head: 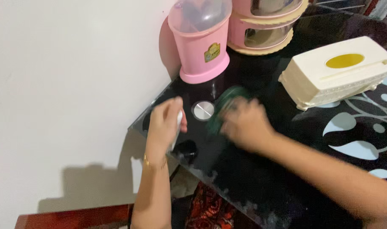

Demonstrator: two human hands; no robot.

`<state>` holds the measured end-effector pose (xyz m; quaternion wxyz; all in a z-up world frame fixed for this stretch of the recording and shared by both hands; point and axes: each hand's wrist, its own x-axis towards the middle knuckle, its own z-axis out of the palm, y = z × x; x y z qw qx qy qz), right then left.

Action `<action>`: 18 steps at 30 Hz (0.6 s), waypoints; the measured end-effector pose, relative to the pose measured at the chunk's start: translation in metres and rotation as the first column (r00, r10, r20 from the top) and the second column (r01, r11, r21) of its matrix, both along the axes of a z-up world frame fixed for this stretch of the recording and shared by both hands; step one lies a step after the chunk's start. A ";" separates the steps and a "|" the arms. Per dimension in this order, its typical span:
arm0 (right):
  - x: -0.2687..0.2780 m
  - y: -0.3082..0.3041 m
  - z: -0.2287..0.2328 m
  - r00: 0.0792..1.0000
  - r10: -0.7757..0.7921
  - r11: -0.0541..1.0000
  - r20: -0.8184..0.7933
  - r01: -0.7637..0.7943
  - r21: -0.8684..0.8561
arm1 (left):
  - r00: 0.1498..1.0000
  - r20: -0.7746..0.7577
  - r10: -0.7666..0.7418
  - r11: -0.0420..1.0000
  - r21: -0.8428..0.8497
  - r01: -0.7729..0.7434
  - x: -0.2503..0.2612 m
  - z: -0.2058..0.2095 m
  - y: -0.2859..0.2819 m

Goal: The person cleans a black glass table by spraying a cleaning solution and wiping with a green cloth. They move a pink container and a white tissue box aside to clean underneath, then return them to their original positions. The person also wipes the decorative white pattern on the table surface.

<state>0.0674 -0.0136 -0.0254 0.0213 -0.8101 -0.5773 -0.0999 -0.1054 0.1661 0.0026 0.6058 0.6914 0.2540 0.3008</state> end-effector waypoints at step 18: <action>0.098 0.064 -0.036 0.984 0.159 0.955 -0.085 -0.131 0.266 | 0.878 0.241 0.413 0.728 0.493 -0.477 0.128 -0.033 0.095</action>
